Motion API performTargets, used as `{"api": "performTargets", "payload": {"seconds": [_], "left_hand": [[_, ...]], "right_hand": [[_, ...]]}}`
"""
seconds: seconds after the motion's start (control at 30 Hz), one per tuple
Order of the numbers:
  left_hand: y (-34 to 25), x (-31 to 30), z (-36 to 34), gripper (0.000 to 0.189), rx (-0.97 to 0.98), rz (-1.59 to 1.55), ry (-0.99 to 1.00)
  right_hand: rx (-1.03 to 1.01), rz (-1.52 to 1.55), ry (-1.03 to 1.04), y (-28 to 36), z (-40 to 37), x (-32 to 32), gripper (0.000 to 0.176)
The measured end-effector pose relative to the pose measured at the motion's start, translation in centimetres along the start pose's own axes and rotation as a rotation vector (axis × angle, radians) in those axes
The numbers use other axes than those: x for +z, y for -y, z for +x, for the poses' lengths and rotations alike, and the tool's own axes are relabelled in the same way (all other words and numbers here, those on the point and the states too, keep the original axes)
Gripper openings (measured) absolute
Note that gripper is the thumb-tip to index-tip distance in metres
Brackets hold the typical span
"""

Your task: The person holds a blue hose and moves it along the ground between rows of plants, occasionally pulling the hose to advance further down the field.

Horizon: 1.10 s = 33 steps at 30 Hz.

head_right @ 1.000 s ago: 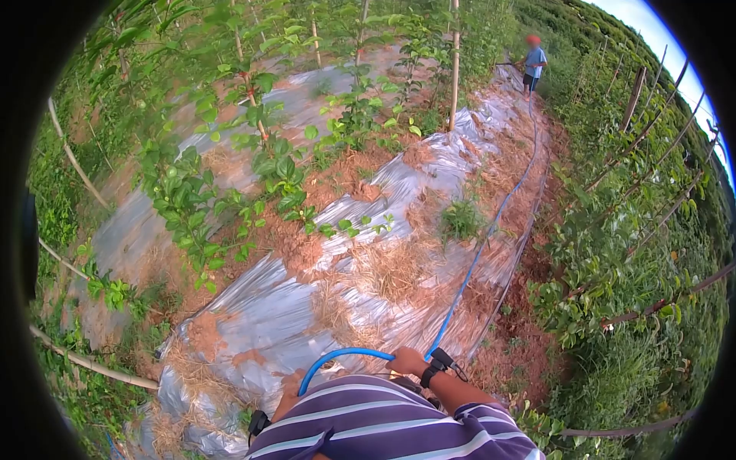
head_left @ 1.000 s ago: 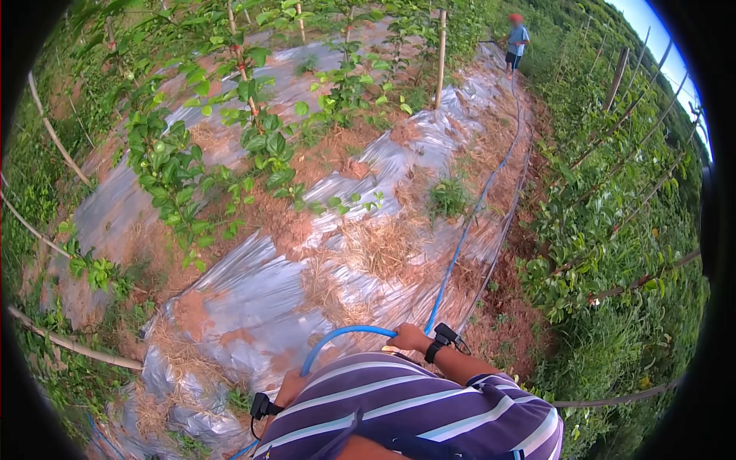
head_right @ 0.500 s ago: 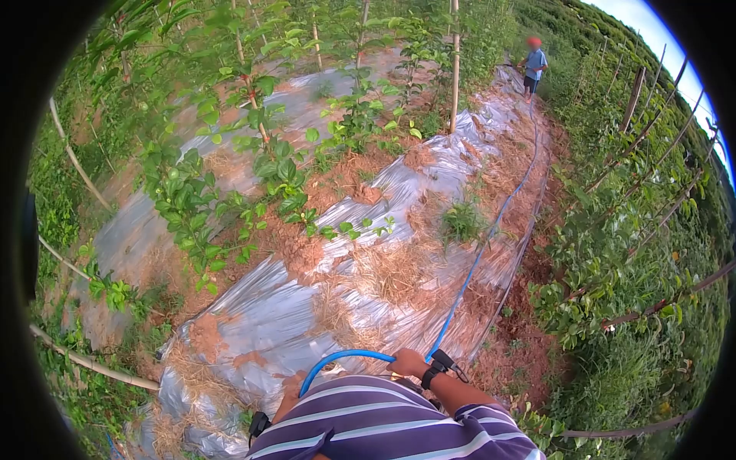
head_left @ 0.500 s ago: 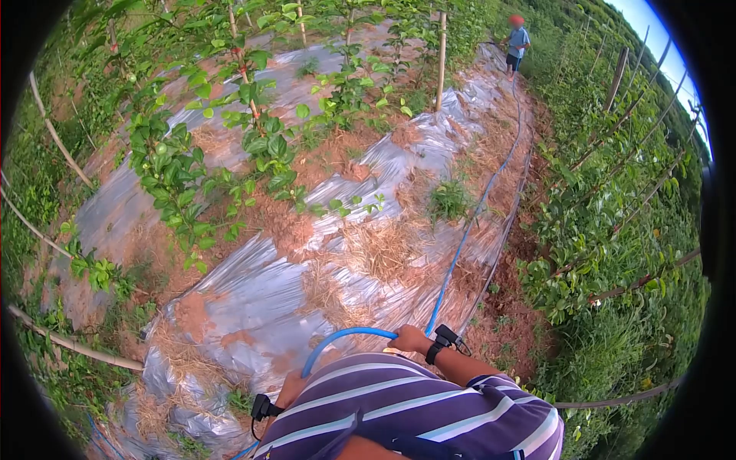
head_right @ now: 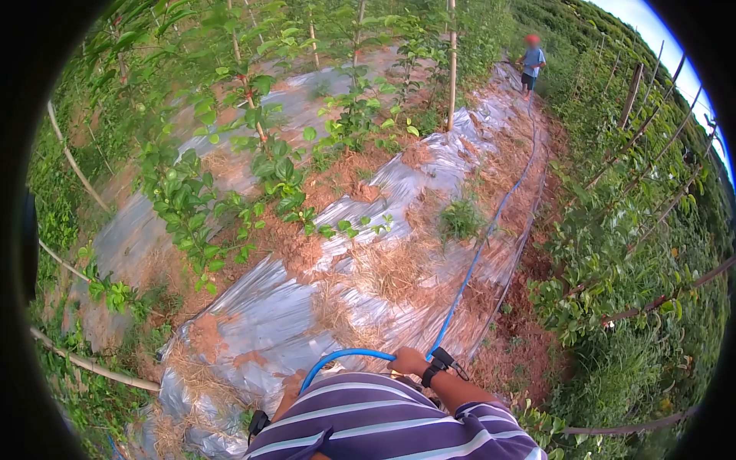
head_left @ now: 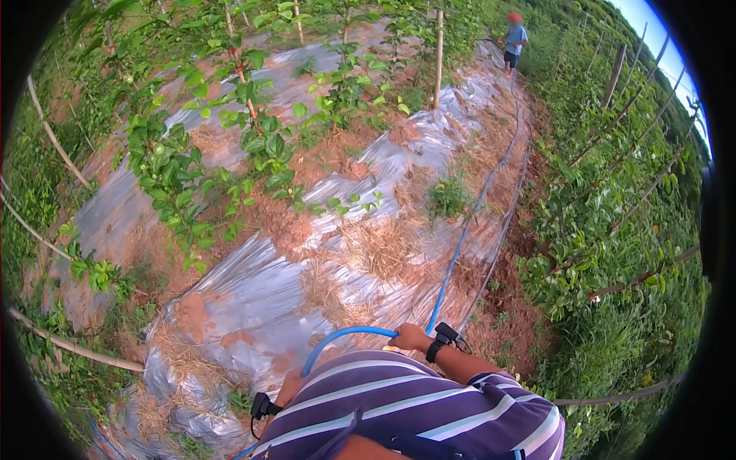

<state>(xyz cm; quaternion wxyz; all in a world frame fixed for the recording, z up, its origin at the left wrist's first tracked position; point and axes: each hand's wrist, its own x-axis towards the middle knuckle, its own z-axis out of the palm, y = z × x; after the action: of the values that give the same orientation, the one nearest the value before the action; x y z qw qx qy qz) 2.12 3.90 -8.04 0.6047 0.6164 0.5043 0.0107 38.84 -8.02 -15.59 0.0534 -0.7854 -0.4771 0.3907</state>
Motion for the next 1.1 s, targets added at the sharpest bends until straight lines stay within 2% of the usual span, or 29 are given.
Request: {"api": "performTargets", "payload": {"seconds": [0.17, 0.23, 0.3, 0.43, 0.5, 0.73, 1.1], "left_hand": [[1.2, 0.1, 0.5, 0.038, 0.026, -0.074, 0.000], [0.9, -0.3, 0.6, 0.036, 0.049, 0.109, 0.028], [0.7, 0.0, 0.3, 0.036, 0.070, 0.059, 0.012], [-2.1, -0.1, -1.4, 0.036, 0.084, 0.017, -0.008], [0.6, 0.1, 0.0, 0.036, 0.058, 0.019, -0.015], [1.1, 0.0, 0.3, 0.038, 0.025, 0.093, -0.010], [2.0, 0.2, 0.9, 0.040, -0.007, 0.033, -0.020]], "right_hand": [[0.000, -0.003, 0.005, 0.3, -0.4, -0.3, 0.042], [0.016, -0.006, 0.010, 0.3, -0.3, -0.2, 0.041], [0.015, -0.006, 0.013, 0.2, -0.2, 0.0, 0.041], [0.023, -0.004, 0.012, 0.3, -0.3, 0.0, 0.040], [0.028, -0.014, 0.014, 0.4, -0.3, 0.0, 0.040], [0.037, -0.036, 0.018, 1.0, -0.9, -0.4, 0.042], [-0.009, -0.022, 0.001, 0.3, -0.2, 0.0, 0.043]]}}
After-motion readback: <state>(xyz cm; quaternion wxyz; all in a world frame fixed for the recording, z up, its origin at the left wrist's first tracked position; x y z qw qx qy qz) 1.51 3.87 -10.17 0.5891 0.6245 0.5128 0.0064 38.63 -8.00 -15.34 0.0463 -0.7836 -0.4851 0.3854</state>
